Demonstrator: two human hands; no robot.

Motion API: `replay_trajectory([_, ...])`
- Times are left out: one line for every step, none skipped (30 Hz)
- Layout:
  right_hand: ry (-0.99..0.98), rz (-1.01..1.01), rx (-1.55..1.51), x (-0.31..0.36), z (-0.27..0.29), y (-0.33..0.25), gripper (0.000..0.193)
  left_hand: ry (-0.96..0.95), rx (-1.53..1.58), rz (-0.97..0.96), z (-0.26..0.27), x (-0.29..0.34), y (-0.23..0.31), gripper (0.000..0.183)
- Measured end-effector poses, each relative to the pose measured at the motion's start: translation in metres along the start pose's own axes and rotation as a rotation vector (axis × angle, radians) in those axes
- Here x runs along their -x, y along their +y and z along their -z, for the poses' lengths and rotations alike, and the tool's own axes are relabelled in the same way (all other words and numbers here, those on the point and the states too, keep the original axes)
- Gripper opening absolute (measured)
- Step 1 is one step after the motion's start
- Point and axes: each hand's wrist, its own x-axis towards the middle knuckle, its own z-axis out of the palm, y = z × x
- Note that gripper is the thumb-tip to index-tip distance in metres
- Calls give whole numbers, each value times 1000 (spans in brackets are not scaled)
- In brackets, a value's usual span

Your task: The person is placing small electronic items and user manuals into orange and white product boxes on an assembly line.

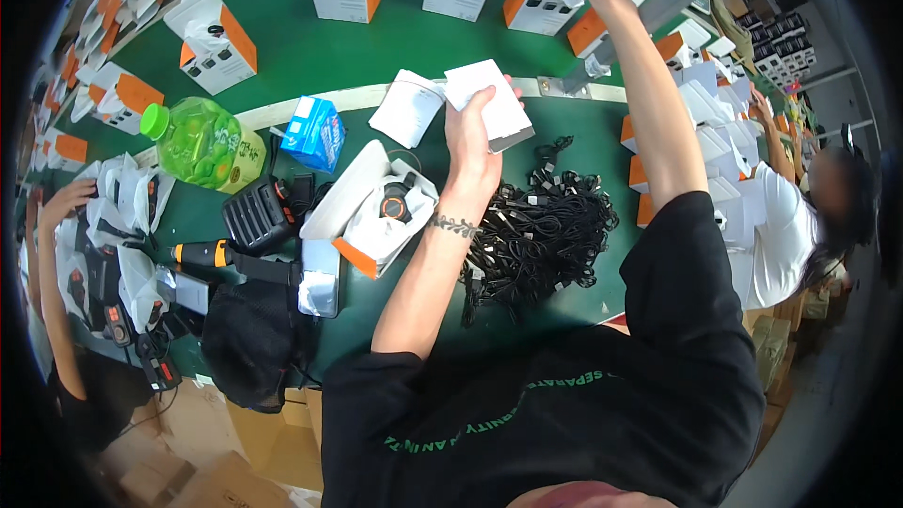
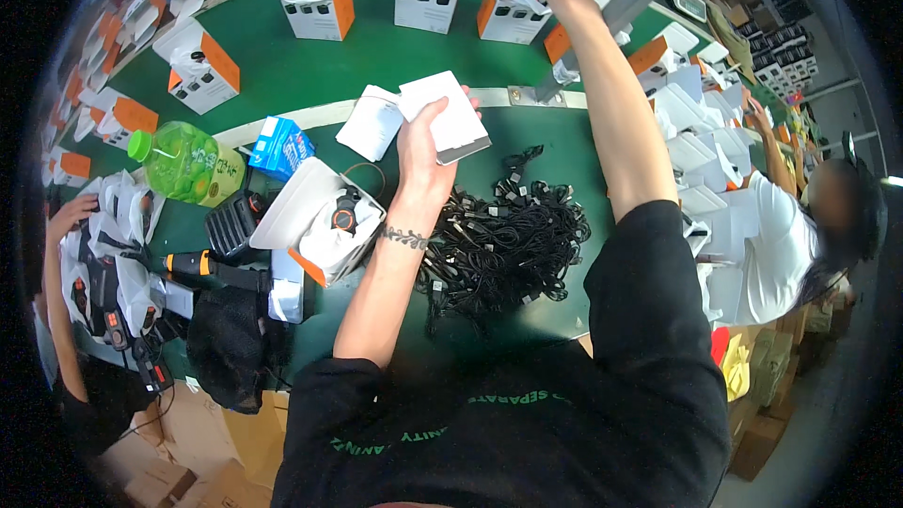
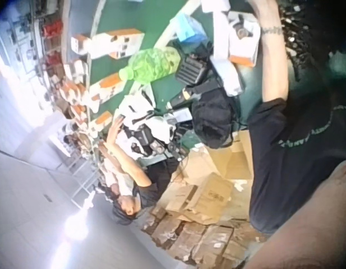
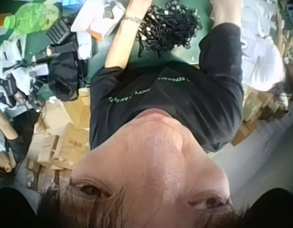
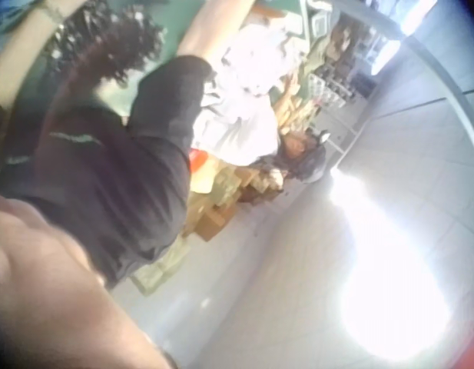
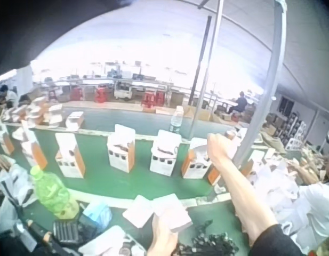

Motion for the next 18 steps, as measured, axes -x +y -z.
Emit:
replay_trajectory([104,65,37,6,-5,0,16,10,-14,6,-2,2,0,42])
replay_trajectory([101,57,40,9,-24,7,16,21,-29,11,-3,4,-1,43])
replay_trajectory([211,108,-31,1,-46,17,17,6,-33,12,-8,5,0,43])
replay_trajectory([311,163,-100,-3,-63,26,17,-5,-38,21,-9,5,-4,43])
replay_trajectory([248,158,-69,-6,-67,19,15,0,-45,19,-6,7,-3,43])
replay_trajectory([248,156,-72,-15,-70,17,15,1,-47,18,-6,9,-3,43])
replay_trajectory([97,169,12,-28,-71,14,15,4,-63,16,-7,10,-3,43])
replay_trajectory([-56,181,95,-35,-72,12,16,8,-79,14,-8,11,-4,43])
replay_trajectory([-62,189,83,-35,-73,0,16,21,-82,9,-3,11,-2,43])
replay_trajectory([-131,211,63,-32,-74,-12,16,30,-91,-1,2,11,-1,43])
replay_trajectory([-203,234,42,-28,-76,-24,17,41,-101,-9,8,12,0,43])
replay_trajectory([-207,222,46,-29,-90,-8,17,35,-106,1,4,10,-2,43])
replay_trajectory([-42,341,-181,-35,-110,28,15,6,-87,1,-7,7,-6,43])
replay_trajectory([115,457,-403,-35,-124,57,15,-16,-65,12,-16,6,-11,43])
replay_trajectory([82,438,-399,-30,-131,62,15,-20,-62,41,-21,8,-8,41])
replay_trajectory([-151,268,-250,-31,-131,65,15,-62,-33,24,-23,6,-8,40])
replay_trajectory([-379,109,-101,-29,-130,57,14,-67,-49,0,-19,5,-4,39])
replay_trajectory([-346,199,-125,-23,-123,42,15,-70,-66,-38,-14,5,3,39])
